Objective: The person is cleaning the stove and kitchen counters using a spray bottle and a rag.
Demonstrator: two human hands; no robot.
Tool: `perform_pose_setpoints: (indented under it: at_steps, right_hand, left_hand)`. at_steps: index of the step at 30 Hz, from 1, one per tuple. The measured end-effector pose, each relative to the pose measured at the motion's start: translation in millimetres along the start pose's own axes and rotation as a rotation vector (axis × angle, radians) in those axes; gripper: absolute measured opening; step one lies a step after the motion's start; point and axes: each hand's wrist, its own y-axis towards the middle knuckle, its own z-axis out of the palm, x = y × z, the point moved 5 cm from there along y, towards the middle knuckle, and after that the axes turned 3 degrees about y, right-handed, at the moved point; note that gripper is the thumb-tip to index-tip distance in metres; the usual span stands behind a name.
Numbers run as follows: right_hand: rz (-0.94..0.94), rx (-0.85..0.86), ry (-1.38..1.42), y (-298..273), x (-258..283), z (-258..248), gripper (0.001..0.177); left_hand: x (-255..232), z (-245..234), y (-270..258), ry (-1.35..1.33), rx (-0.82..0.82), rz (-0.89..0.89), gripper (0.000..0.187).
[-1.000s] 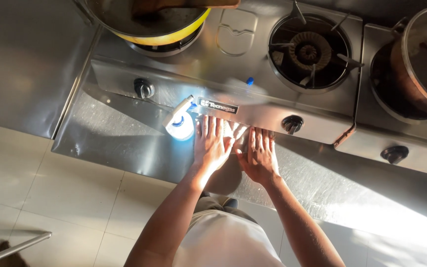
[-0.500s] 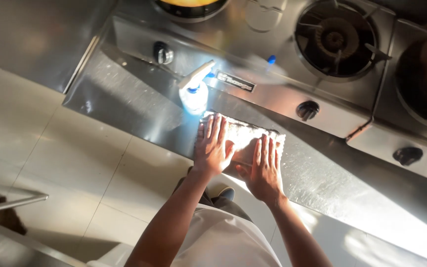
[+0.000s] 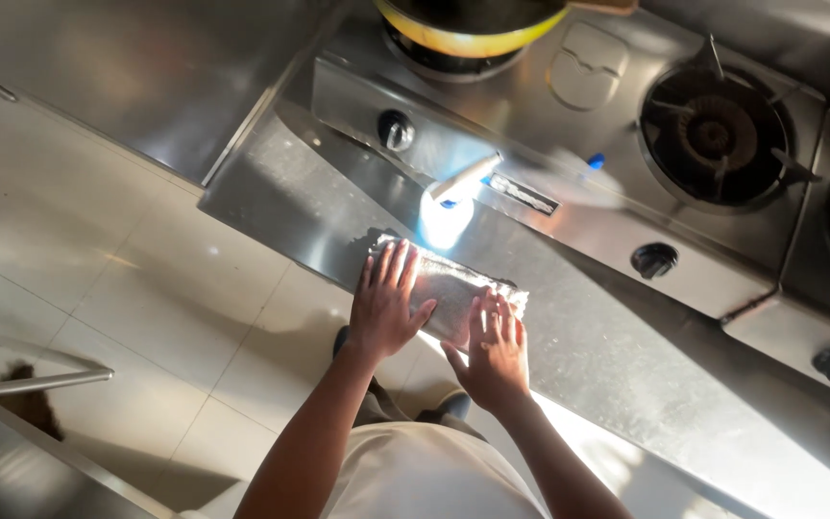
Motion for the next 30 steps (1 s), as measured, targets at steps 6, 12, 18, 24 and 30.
perform_pose_setpoints:
  at_steps: [6,12,18,24,30]
  right_hand:
    - [0.336,-0.112,0.312,68,8,18,0.081]
    - [0.323,-0.515,0.580,119,34,6,0.113]
    - [0.548,-0.601,0.638,140,57,-15,0.102]
    - [0.534,-0.722,0.581,124,31,4,0.090]
    - [0.715,-0.781,0.481,69,-11,-2,0.090]
  left_hand:
    - [57,-5,3,-0.001,-0.049,0.031,0.084]
    - [83,-5,16,-0.017,-0.079,0.087,0.083]
    - [88,-10,27,-0.038,-0.017,0.123,0.087]
    - [82,-10,33,0.033,0.033,0.162,0.088]
    - [73,-11,43,-0.035,0.070,0.255,0.088]
